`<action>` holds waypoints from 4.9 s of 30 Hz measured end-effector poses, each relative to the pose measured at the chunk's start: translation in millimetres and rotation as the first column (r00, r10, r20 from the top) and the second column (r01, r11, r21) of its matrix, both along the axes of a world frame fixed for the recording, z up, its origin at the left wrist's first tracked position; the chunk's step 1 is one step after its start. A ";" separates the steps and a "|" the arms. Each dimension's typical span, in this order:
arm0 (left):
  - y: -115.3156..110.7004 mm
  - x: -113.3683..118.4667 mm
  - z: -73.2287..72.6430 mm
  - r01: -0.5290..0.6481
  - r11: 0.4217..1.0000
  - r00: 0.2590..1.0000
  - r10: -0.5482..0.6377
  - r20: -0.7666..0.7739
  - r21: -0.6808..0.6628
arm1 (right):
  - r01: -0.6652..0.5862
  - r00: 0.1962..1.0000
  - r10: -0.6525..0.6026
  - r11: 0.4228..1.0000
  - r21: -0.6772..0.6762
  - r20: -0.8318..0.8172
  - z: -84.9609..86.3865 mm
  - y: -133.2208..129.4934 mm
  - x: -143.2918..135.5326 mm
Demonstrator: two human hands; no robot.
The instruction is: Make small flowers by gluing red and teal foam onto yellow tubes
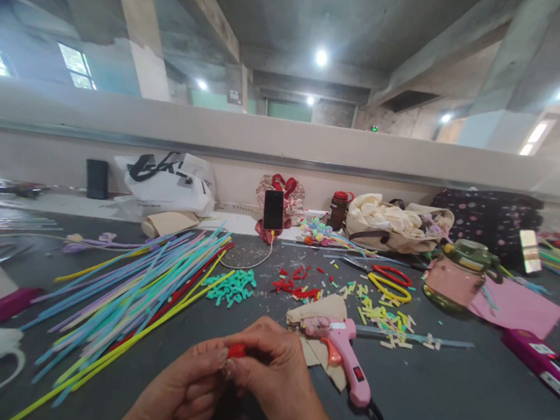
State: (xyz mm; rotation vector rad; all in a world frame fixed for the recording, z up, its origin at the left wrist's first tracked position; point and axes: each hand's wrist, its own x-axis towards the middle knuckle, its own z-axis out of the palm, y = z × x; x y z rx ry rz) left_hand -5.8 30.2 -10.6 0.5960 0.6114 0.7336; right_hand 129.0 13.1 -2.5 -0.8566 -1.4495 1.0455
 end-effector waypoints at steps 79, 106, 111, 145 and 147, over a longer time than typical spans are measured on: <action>-0.7 -16.2 31.6 -0.198 0.916 0.936 0.283 -0.212 0.349 | 0.207 0.909 -0.199 0.978 0.017 0.366 -2.7 -9.0 -14.5; 5.8 7.5 30.1 0.071 0.940 0.933 0.057 -0.356 0.335 | 0.148 0.985 -0.142 0.988 0.050 -0.101 4.4 -1.2 5.1; -3.1 7.7 40.8 -0.011 0.861 0.786 0.321 -0.528 0.508 | 0.239 0.936 -0.289 0.941 -0.242 -0.201 -7.5 -4.0 8.5; 15.9 4.3 15.3 -0.176 0.916 0.896 0.301 -0.326 0.361 | 0.236 0.706 -0.196 0.971 0.034 0.680 1.2 -29.5 33.3; 16.6 2.5 15.0 -0.153 0.927 0.910 0.267 -0.318 0.341 | 0.221 0.651 -0.197 0.973 0.066 0.733 0.6 -32.8 35.9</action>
